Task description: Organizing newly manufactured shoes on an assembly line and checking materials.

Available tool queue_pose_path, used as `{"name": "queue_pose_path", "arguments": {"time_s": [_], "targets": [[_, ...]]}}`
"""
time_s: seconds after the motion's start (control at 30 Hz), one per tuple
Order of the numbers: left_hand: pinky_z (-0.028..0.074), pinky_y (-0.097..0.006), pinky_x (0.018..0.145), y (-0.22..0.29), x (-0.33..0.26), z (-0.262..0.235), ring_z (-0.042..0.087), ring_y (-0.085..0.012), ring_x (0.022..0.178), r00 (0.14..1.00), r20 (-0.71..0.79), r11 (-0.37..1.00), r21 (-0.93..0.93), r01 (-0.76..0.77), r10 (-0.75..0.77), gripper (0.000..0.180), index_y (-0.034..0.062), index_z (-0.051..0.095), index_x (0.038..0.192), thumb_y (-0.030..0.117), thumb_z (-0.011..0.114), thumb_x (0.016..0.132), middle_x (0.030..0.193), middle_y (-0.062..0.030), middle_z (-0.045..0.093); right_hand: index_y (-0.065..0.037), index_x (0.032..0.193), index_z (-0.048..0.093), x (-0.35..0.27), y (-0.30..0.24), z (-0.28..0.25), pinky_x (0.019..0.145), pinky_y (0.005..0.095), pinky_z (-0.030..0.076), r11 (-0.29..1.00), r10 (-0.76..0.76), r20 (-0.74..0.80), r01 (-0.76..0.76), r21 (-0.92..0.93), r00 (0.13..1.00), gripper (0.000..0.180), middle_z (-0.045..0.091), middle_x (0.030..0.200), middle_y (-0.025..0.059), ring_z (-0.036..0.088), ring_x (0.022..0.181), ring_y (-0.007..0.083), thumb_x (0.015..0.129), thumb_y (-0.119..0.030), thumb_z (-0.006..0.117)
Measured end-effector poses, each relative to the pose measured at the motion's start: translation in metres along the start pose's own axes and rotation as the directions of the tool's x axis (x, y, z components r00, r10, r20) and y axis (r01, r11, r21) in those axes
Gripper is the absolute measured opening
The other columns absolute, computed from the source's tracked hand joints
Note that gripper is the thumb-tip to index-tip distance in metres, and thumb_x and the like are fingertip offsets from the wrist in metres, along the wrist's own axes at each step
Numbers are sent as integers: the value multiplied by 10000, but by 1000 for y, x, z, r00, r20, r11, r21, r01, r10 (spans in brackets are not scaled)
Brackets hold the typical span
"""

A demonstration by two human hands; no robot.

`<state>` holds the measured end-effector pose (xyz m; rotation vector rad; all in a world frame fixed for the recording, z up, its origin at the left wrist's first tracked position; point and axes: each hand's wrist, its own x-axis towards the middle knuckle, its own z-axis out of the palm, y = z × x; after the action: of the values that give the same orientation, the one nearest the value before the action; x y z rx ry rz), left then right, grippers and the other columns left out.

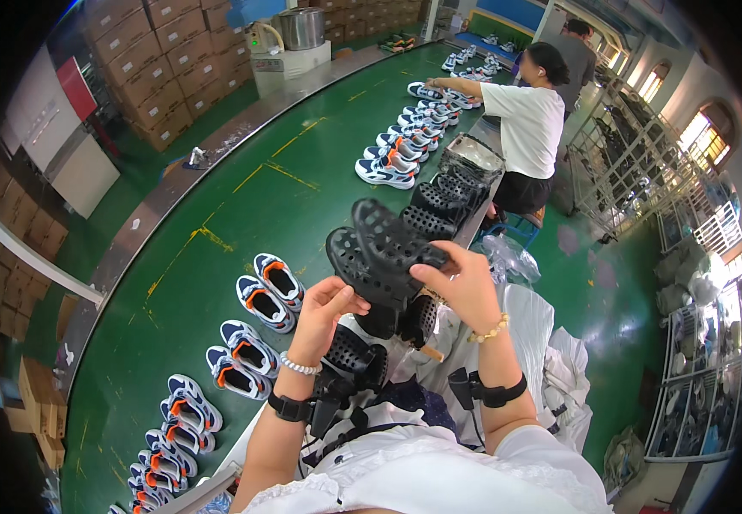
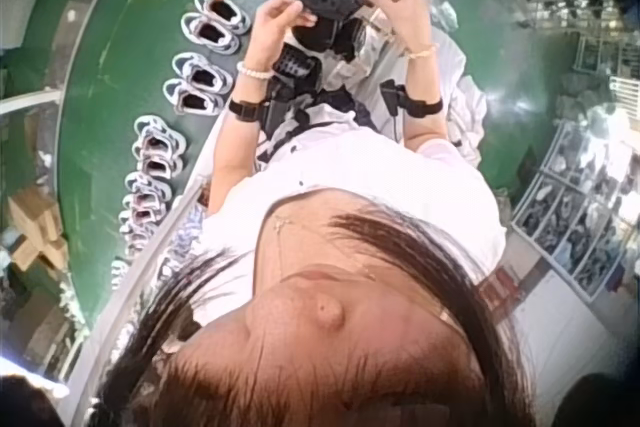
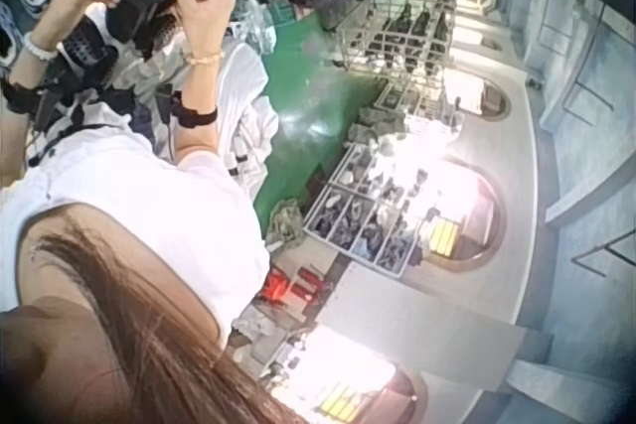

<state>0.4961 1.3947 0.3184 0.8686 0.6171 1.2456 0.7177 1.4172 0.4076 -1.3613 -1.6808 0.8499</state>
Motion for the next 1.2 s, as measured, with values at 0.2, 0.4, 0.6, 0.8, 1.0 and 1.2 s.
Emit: {"name": "queue_pose_path", "arguments": {"time_s": [0.2, 0.4, 0.6, 0.8, 1.0, 1.2], "targets": [[539, -320, 738, -15, 9, -5, 663, -214, 779, 988, -69, 990, -38, 137, -139, 162, -3, 563, 891, 153, 541, 929, 850, -131, 660, 64, 1062, 613, 14, 14, -12, 604, 227, 448, 999, -47, -73, 46, -5, 996, 471, 660, 752, 66, 569, 639, 81, 747, -256, 756], [536, -308, 738, -32, 0, -19, 661, -206, 782, 949, -219, 970, 36, 239, -225, 232, -25, 580, 965, 202, 560, 920, 905, -134, 655, 34, 1100, 605, 13, -8, 4, 667, 240, 470, 999, -39, 40, 38, 30, 998, 462, 668, 814, 72, 589, 690, 94, 738, -213, 753], [513, -249, 635, -31, -43, -51, 638, -155, 717, 957, -243, 967, 162, 198, -156, 201, 18, 609, 992, 197, 591, 902, 828, -68, 644, 18, 1144, 578, 6, -24, 38, 727, 255, 491, 987, -160, 270, 162, 16, 950, 496, 676, 892, 78, 614, 775, 110, 714, -152, 759], [490, -232, 570, -39, -143, -136, 592, -97, 635, 767, -635, 951, 286, 120, 94, 156, 15, 617, 964, 148, 592, 886, 738, -26, 609, 57, 1124, 566, -16, -43, 106, 680, 238, 499, 976, -143, 431, 56, 209, 891, 486, 684, 853, 112, 644, 743, 115, 737, -167, 757], [454, -344, 844, -67, -240, -232, 548, -274, 1014, 362, -668, 491, 733, 470, 651, 486, 11, 501, 1214, 117, 681, 775, 1155, -158, 529, 27, 890, 633, -53, -18, 200, 673, 385, 511, 901, -88, 638, 334, -276, 765, 485, 645, 733, 178, 641, 702, 314, 738, -428, 711], [461, -364, 722, -68, -238, -292, 621, -250, 816, 423, -791, 517, 610, 601, 442, 471, -55, 585, 1118, 351, 586, 879, 891, -195, 646, -14, 797, 665, -103, 5, 336, 704, 416, 513, 777, -44, 777, 510, -369, 628, 416, 652, 795, 178, 645, 784, 333, 729, -422, 704]]}}
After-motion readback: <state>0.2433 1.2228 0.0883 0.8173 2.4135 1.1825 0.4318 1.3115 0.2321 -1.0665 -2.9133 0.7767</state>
